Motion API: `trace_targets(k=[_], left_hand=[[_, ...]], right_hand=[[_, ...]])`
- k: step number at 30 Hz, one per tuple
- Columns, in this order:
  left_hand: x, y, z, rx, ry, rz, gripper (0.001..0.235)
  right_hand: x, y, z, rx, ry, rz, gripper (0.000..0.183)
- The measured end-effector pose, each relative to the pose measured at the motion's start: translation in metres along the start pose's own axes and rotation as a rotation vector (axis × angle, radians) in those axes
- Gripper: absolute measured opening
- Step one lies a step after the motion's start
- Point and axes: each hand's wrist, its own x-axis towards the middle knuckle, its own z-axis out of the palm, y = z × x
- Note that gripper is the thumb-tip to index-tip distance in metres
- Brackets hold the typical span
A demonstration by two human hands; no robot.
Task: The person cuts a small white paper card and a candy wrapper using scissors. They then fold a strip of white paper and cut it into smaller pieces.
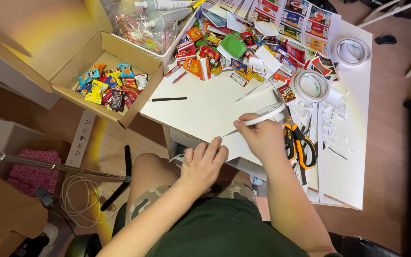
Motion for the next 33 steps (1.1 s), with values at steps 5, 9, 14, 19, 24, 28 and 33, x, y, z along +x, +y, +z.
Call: trace_targets(k=[5,9,14,19,24,28,33], left_hand=[[0.002,0.001,0.000,-0.016,0.002,-0.001,0.015],[0.004,0.000,-0.002,-0.024,0.006,-0.006,0.017],[0.004,0.000,-0.004,-0.026,0.007,-0.011,0.018],[0.003,0.000,-0.003,-0.029,-0.005,-0.012,0.018],[0.004,0.000,-0.004,-0.025,0.001,-0.018,0.019],[0.003,0.000,-0.004,-0.019,-0.006,-0.019,0.018],[0.000,0.000,-0.002,-0.018,-0.012,-0.007,0.019]], right_hand=[[0.006,0.013,-0.001,0.054,0.028,0.085,0.016],[0.009,0.014,0.002,0.023,0.054,0.165,0.022],[0.009,0.017,0.004,-0.043,0.023,0.204,0.024],[0.006,0.008,0.002,-0.059,0.022,0.172,0.024],[0.006,0.016,0.007,-0.094,0.036,0.149,0.023],[0.007,0.023,0.010,-0.200,0.040,0.082,0.022],[0.001,0.017,0.013,-0.268,0.091,-0.129,0.030]])
